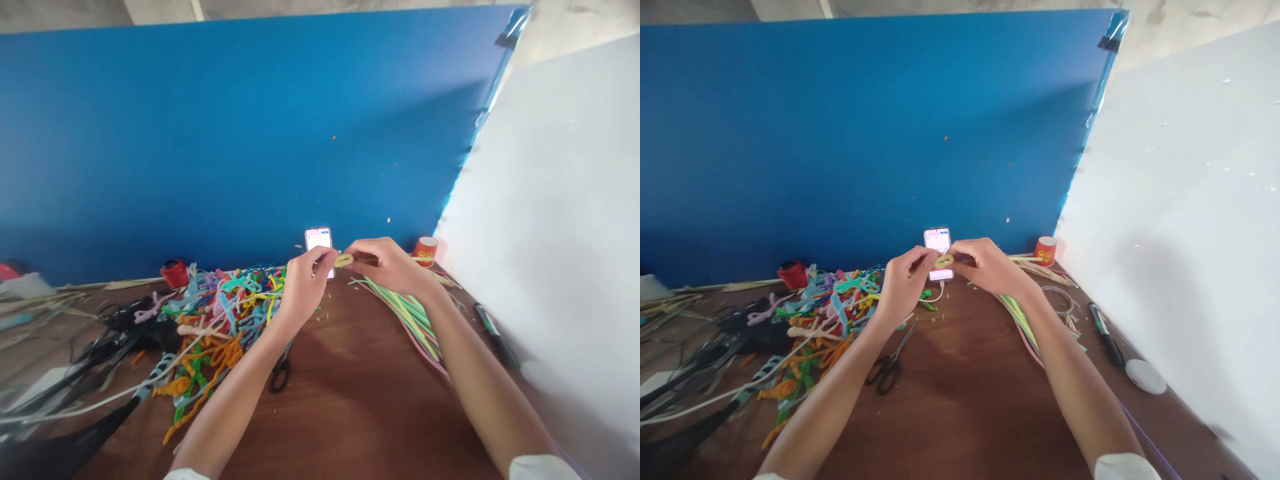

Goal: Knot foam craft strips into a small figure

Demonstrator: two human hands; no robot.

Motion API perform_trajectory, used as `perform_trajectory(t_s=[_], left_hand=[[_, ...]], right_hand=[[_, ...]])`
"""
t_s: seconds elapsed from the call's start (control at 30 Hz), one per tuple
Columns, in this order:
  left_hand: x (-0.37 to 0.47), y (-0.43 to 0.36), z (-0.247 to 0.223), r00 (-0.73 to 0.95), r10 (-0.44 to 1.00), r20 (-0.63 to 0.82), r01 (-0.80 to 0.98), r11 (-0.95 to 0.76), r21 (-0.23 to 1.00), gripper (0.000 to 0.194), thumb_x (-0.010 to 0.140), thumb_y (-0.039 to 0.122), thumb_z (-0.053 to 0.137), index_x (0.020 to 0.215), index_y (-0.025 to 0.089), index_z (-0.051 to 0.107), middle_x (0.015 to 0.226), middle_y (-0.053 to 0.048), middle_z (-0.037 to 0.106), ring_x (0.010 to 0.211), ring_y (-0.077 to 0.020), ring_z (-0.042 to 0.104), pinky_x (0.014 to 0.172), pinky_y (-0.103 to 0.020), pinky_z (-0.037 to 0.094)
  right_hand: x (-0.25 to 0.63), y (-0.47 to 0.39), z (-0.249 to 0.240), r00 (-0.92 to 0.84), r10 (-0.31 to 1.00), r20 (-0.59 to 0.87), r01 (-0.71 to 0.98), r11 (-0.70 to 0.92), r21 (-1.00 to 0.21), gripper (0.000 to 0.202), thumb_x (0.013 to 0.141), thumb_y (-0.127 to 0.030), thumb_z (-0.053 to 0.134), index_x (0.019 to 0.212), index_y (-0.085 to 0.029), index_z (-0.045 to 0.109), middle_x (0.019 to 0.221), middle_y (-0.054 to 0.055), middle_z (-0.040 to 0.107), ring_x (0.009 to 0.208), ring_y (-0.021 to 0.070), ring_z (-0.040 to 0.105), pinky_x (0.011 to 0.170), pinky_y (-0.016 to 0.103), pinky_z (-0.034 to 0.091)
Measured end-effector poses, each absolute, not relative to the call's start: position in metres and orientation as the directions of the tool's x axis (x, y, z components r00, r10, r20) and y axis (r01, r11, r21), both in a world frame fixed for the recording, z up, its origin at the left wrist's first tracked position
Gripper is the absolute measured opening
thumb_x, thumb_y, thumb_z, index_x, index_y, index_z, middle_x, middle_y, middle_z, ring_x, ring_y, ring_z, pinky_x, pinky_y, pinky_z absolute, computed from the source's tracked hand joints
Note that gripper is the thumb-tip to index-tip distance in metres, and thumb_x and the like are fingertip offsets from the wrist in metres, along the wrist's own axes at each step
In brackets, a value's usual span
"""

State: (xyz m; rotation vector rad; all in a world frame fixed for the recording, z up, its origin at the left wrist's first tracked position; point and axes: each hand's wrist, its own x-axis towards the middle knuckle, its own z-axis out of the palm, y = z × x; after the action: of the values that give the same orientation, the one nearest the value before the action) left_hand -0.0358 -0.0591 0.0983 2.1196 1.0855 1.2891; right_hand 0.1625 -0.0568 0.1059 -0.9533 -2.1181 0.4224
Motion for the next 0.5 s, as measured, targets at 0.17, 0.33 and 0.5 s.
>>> perform_trajectory(t_s=[0.17, 0.33, 0.5], left_hand=[[-0.037, -0.051, 0.094, 0.386, 0.825, 0.412, 0.262, -0.526, 0.809, 0.03, 0.09, 0.044, 0.06, 0.098, 0.016, 0.068, 0.089, -0.005, 0.071, 0.077, -0.0158, 0.061, 0.067, -0.026, 0.044], [-0.034, -0.047, 0.093, 0.369, 0.85, 0.375, 0.403, -0.51, 0.76, 0.025, 0.091, 0.039, 0.059, 0.098, 0.016, 0.066, 0.093, -0.005, 0.071, 0.082, -0.0178, 0.063, 0.071, -0.028, 0.046], [-0.045, -0.07, 0.109, 0.452, 0.814, 0.365, 0.62, -0.581, 0.528, 0.038, 0.096, 0.048, 0.048, 0.106, 0.016, 0.067, 0.109, -0.011, 0.071, 0.103, -0.026, 0.062, 0.09, -0.041, 0.048]], right_hand=[[0.164, -0.055, 0.104, -0.448, 0.701, 0.555, 0.511, 0.71, -0.485, 0.012, 0.091, -0.024, 0.058, 0.088, -0.017, 0.068, 0.077, 0.001, 0.066, 0.065, 0.0112, 0.052, 0.063, 0.024, 0.035], [0.163, -0.054, 0.101, -0.484, 0.647, 0.588, 0.612, 0.731, -0.301, 0.016, 0.09, -0.014, 0.054, 0.086, -0.019, 0.069, 0.078, 0.0, 0.065, 0.066, 0.011, 0.051, 0.062, 0.025, 0.031], [0.164, -0.052, 0.1, -0.502, 0.629, 0.593, 0.613, 0.743, -0.269, 0.019, 0.088, -0.012, 0.053, 0.085, -0.019, 0.07, 0.075, 0.0, 0.064, 0.065, 0.0106, 0.05, 0.062, 0.026, 0.03]])
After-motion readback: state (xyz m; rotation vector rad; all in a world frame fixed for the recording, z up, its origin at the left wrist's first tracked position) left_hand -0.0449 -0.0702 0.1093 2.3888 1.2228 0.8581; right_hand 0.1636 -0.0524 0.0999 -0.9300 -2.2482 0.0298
